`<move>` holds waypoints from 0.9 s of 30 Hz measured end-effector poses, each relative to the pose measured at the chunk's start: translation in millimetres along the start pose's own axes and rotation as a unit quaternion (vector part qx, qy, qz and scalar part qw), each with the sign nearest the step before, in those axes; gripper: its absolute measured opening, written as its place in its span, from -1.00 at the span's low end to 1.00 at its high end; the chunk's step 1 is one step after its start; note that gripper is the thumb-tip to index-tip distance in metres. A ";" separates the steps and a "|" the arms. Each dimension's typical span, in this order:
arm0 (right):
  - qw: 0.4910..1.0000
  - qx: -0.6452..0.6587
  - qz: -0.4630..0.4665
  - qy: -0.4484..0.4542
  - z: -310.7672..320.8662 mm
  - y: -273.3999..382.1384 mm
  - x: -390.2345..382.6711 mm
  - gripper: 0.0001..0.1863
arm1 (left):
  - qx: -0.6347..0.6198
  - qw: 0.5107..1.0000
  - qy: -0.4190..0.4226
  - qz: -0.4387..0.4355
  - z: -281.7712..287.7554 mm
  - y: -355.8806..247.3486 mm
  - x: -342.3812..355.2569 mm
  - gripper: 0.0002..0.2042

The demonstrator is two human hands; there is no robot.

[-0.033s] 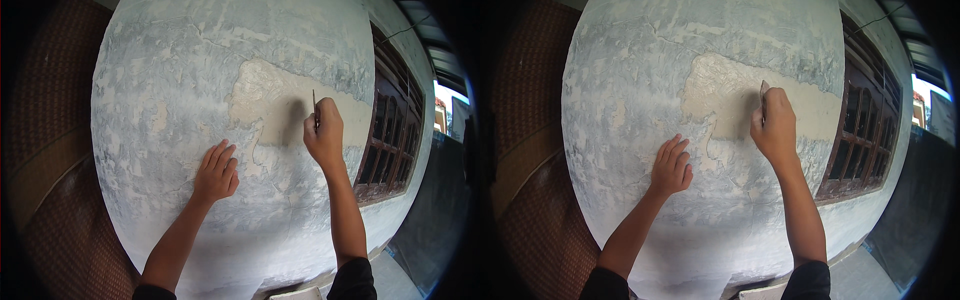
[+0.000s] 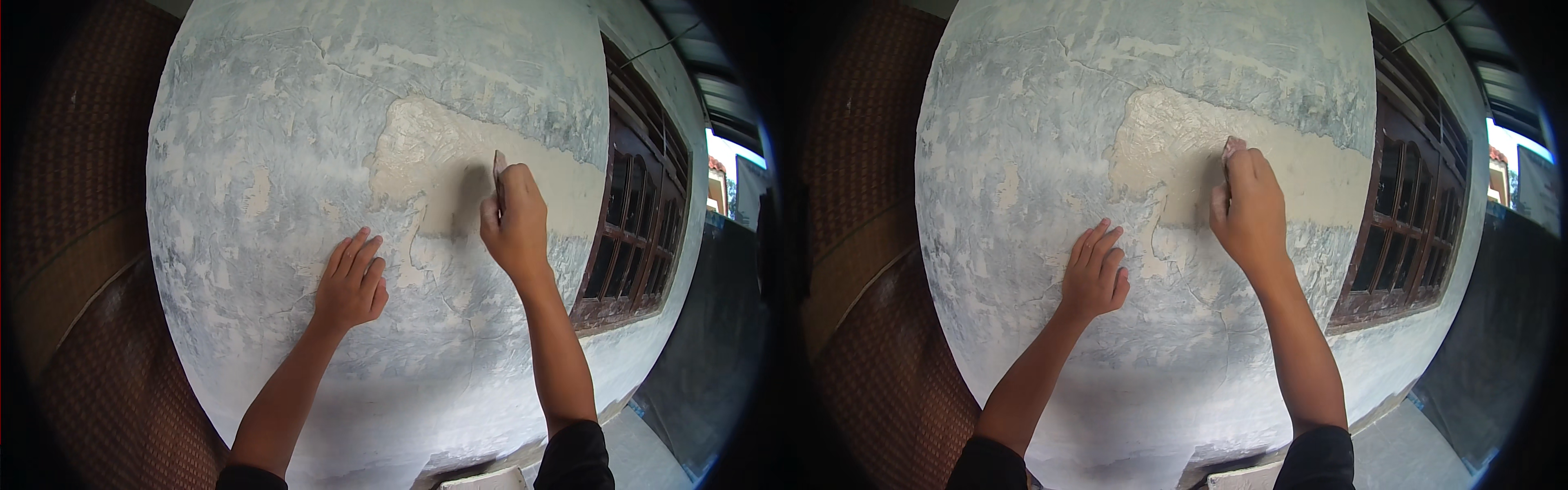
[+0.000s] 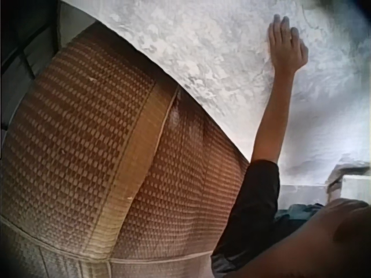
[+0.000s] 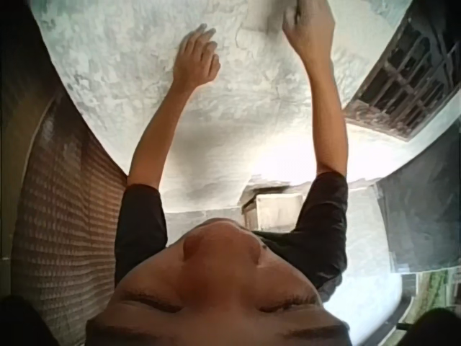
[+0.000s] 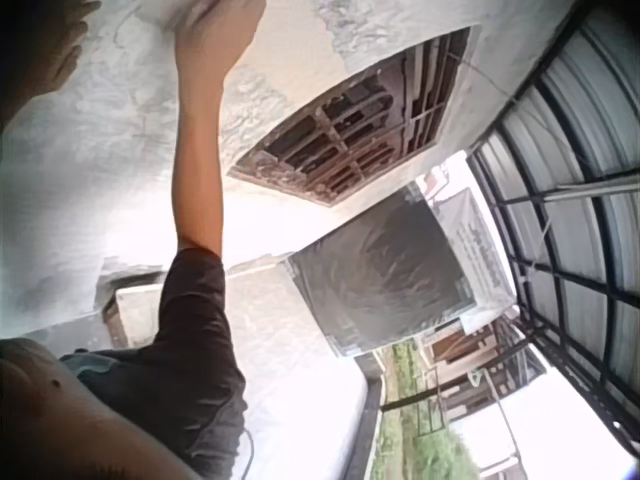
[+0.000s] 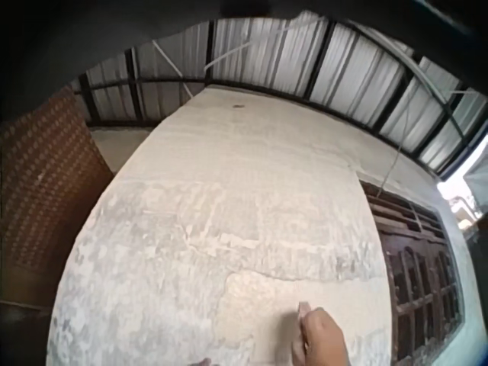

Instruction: The person applies filler from a container onto a wall surface using a putty knife.

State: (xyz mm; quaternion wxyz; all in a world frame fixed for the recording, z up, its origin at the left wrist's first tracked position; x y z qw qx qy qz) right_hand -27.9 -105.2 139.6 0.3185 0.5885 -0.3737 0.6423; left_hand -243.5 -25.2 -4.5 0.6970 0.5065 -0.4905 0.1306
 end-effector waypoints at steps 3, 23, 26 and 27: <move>0.998 -0.025 0.051 0.004 -27.5 21.5 -14.2 -0.71 | 0.000 1.000 0.000 -0.001 0.9 2.3 -1.1 -0.76; 0.996 -0.053 0.040 -0.058 -91.9 42.2 -28.1 -0.86 | 0.026 0.998 -0.042 0.031 -1.3 7.2 0.1 -0.70; 0.994 -0.069 0.023 -0.083 -85.3 42.4 -25.1 -0.85 | 0.021 0.999 -0.035 0.035 -0.8 5.3 0.7 -0.70; 0.994 -0.067 0.022 -0.083 -86.4 40.2 -21.5 -0.85 | 0.023 0.999 -0.033 0.035 -1.2 6.2 0.0 -0.70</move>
Point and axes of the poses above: each hand's wrist, its own x-axis towards the middle knuckle, its own z-axis out of the back of the hand, y = z × x, the point moved 2 cm from there along x, towards the middle knuckle, and after that the axes turned 13 degrees about -z, right-handed, at the moved point
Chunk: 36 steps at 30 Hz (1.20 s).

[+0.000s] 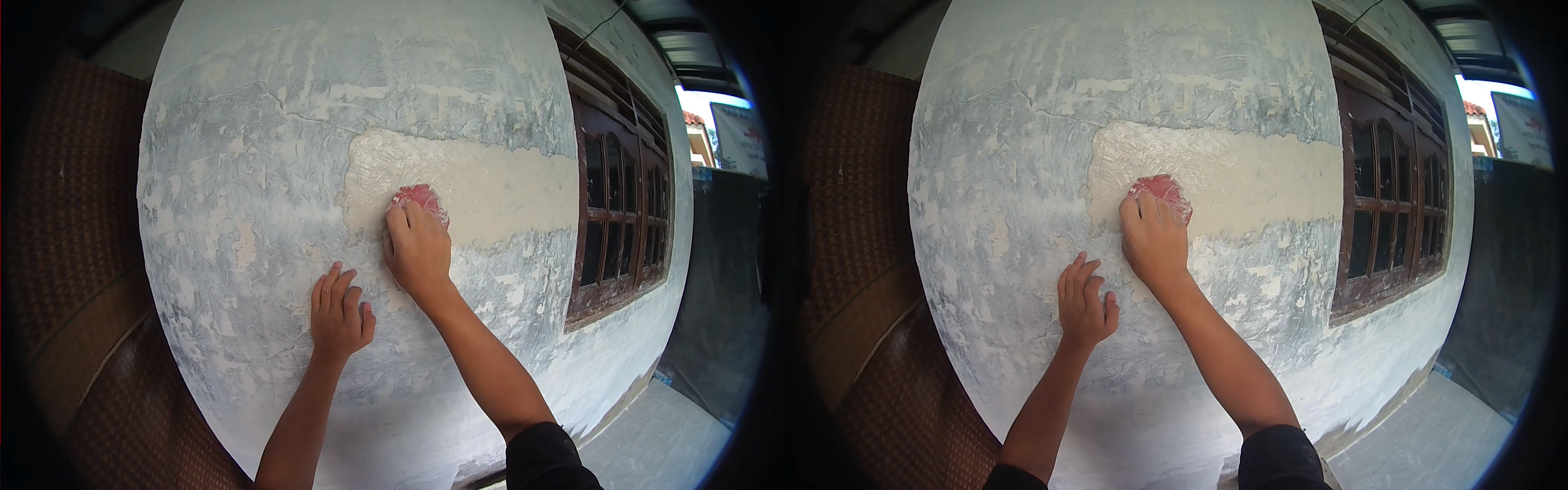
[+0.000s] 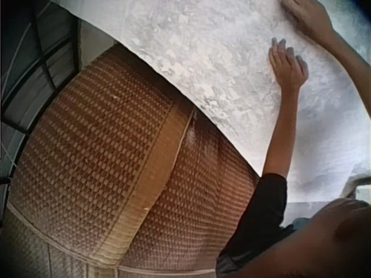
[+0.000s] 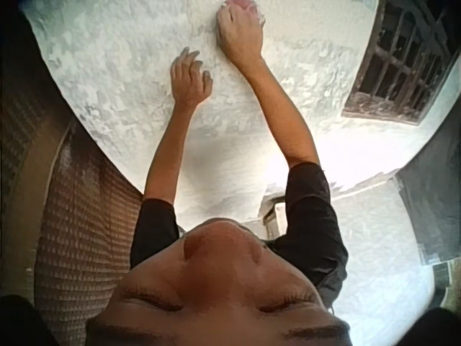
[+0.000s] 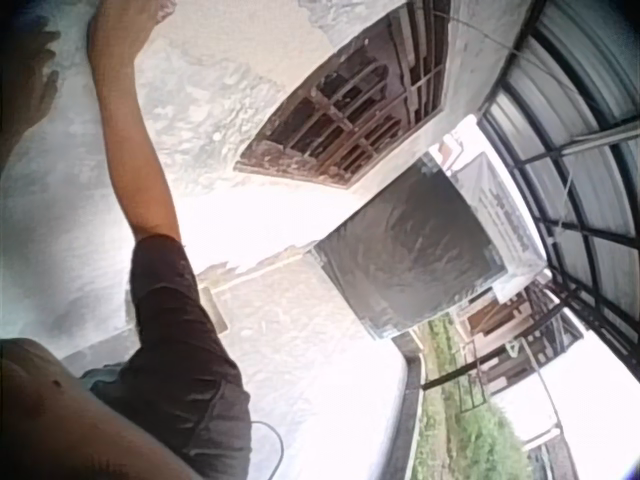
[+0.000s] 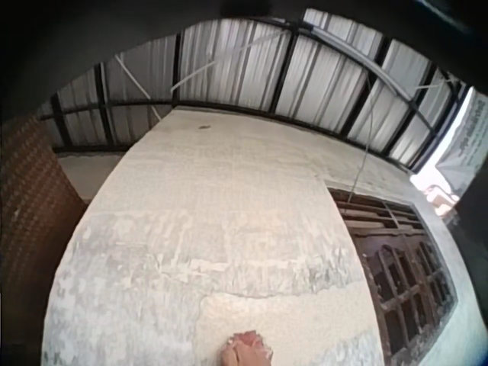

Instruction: The person applies filler from a container onto a wall surface using a putty knife.

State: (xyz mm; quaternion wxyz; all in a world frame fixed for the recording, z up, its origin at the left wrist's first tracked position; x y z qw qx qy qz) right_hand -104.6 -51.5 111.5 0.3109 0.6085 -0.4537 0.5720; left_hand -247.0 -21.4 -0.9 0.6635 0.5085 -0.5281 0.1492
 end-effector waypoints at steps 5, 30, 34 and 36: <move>1.000 0.001 -0.029 -0.011 -5.9 -10.2 6.9 -0.86 | 0.004 1.000 -0.012 -0.009 -1.9 -0.6 1.6 -0.70; 1.000 0.000 0.006 -0.005 -0.6 -7.4 -0.8 -0.85 | 0.026 1.000 -0.006 -0.007 1.8 -1.4 2.4 -0.74; 1.000 -0.004 -0.028 -0.012 1.1 -16.7 7.9 -0.85 | 0.026 1.000 -0.009 -0.009 1.7 -3.2 5.0 -0.75; 1.000 0.003 0.008 0.021 -2.2 -15.2 4.5 -0.85 | 0.026 1.000 -0.013 -0.011 0.4 -3.2 5.9 -0.75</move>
Point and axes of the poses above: each hand's wrist, its own x-axis towards the middle knuckle, its own z-axis out of the back of the hand, y = z × x, the point moved 2 cm from there along x, towards the middle knuckle, and after that the axes turned 13 degrees about -z, right-handed, at the moved point
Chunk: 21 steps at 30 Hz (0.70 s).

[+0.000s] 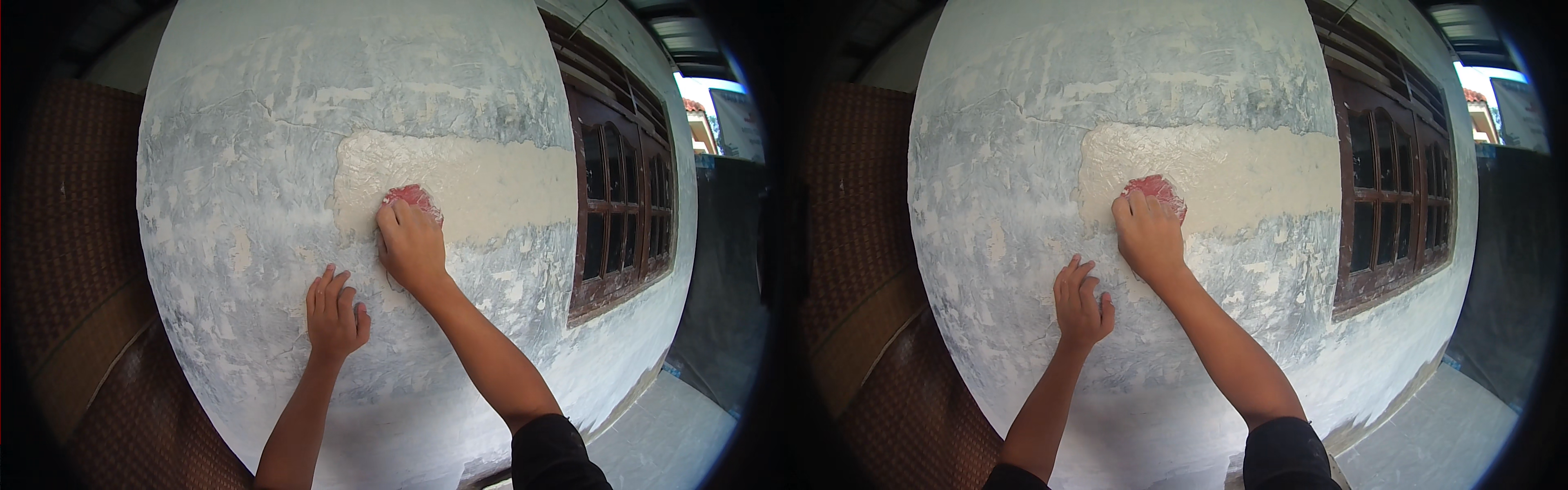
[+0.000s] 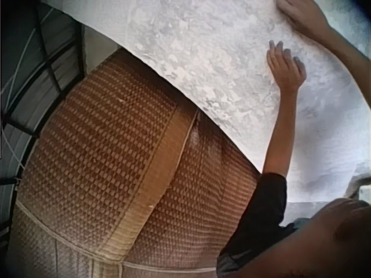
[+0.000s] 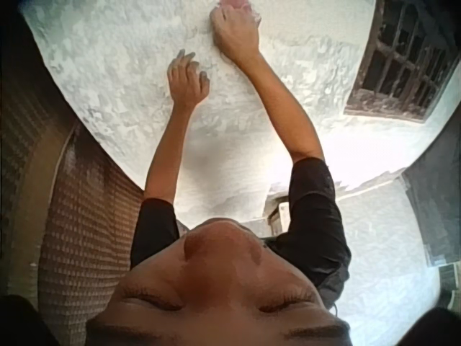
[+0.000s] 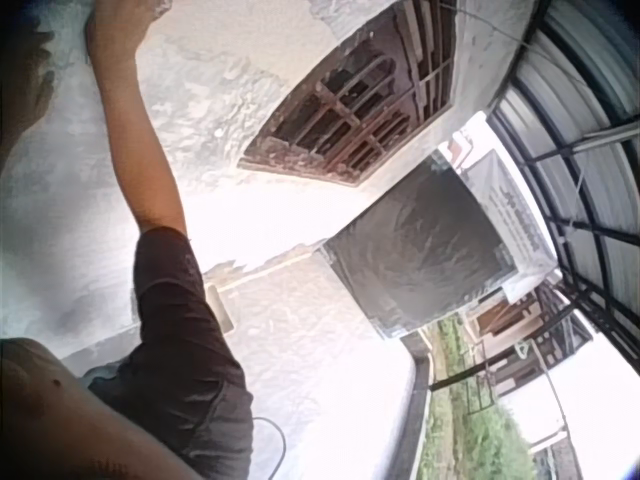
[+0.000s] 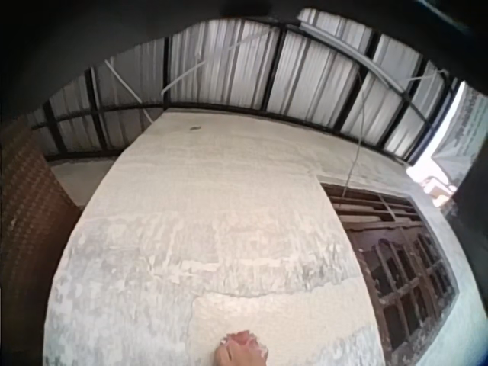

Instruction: The person applies filler from a container onto a wall surface using a putty knife.

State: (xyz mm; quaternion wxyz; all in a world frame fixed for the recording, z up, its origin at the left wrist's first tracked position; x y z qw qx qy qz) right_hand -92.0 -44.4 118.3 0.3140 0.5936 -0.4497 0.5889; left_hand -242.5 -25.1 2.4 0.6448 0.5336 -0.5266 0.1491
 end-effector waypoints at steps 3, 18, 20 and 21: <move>1.000 0.018 0.012 -0.020 3.2 8.7 -5.8 -0.85 | 0.003 1.000 0.004 0.004 1.5 1.0 -2.7 -0.76; 1.000 0.003 -0.002 -0.010 0.2 6.0 1.1 -0.86 | -0.007 1.000 0.011 -0.005 -1.3 1.0 -3.5 -0.71; 0.999 0.023 0.003 -0.023 5.0 9.8 -5.3 -0.84 | -0.009 1.000 0.010 -0.006 -1.0 0.4 -2.0 -0.71; 0.998 0.044 0.010 -0.037 8.5 12.6 -8.0 -0.82 | -0.008 1.000 0.009 -0.006 -1.7 0.5 -1.3 -0.71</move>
Point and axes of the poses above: each hand's wrist, its own x-axis towards the middle knuckle, its own z-axis out of the back of the hand, y = z × x, the point moved 2 cm from there along x, towards the middle knuckle, and after that the axes turned 13 degrees about -z, right-handed, at the moved point
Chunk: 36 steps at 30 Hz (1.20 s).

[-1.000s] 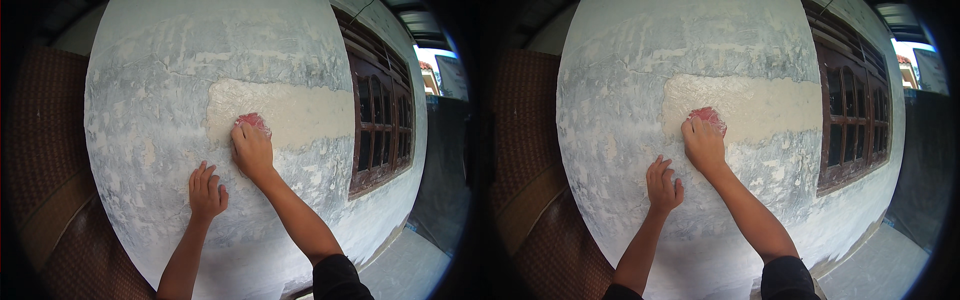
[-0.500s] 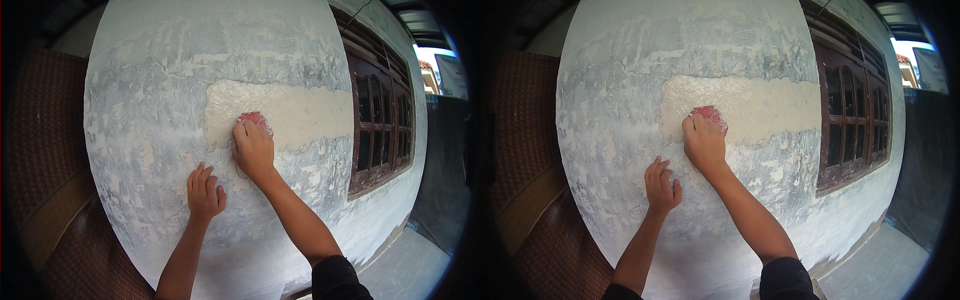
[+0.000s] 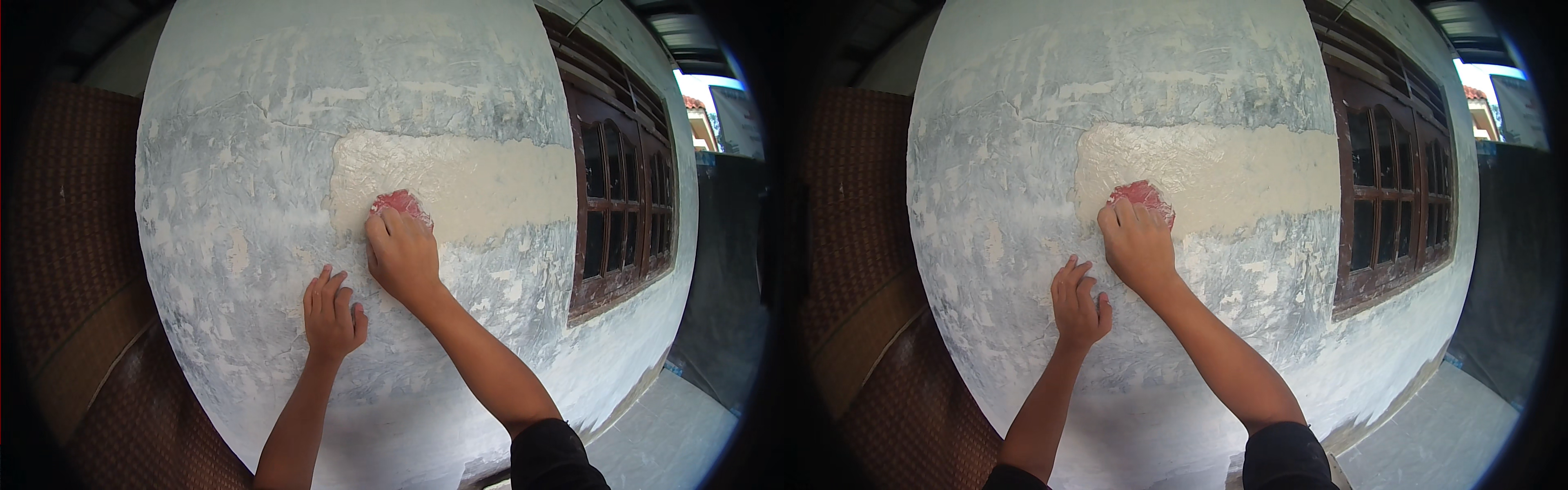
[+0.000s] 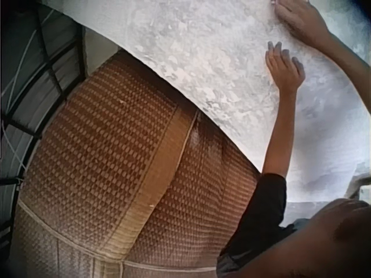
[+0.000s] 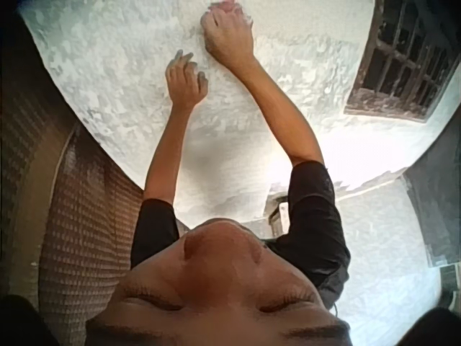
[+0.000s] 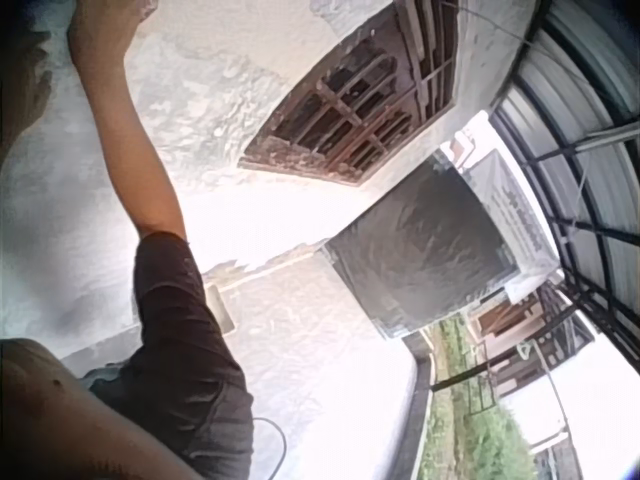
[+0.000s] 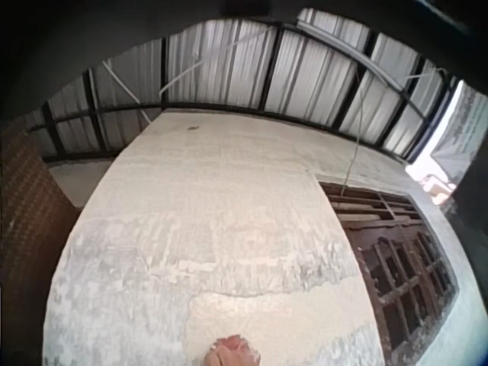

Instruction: The person applies filler from a container onto a wall surface using a putty knife.

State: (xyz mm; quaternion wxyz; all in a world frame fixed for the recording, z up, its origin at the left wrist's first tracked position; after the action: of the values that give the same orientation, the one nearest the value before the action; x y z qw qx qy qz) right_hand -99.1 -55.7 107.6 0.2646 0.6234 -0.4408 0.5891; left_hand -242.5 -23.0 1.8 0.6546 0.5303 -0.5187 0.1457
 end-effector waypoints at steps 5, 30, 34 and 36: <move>0.995 0.084 -0.046 0.011 47.7 3.0 10.9 -0.74 | 0.003 1.000 0.011 0.012 3.7 0.9 -3.4 -0.72; 0.903 0.285 -0.301 0.109 37.4 -142.7 97.5 -0.71 | 0.014 1.000 0.009 0.016 -0.9 -1.1 -3.7 -0.74; 0.915 0.249 -0.286 0.138 34.7 -135.1 93.0 -0.73 | 0.014 1.000 0.012 0.020 1.2 -0.1 -5.2 -0.74; 0.927 0.226 -0.270 0.127 36.8 -137.8 95.1 -0.74 | 0.012 1.000 0.011 0.021 0.0 -0.4 -4.1 -0.74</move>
State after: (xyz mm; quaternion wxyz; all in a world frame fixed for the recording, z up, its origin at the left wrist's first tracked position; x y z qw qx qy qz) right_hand 30.2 -44.6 219.6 0.3195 0.6820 -0.0733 0.6538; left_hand -243.9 -21.7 -1.8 0.6507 0.5256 -0.5206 0.1712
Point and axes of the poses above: each hand's wrist, its own x-axis towards the middle knuckle, its own z-axis out of the back of the hand, y = z × x, the point moved 2 cm from there along x, towards the middle knuckle, and after that the axes turned 13 degrees about -z, right-handed, at the moved point
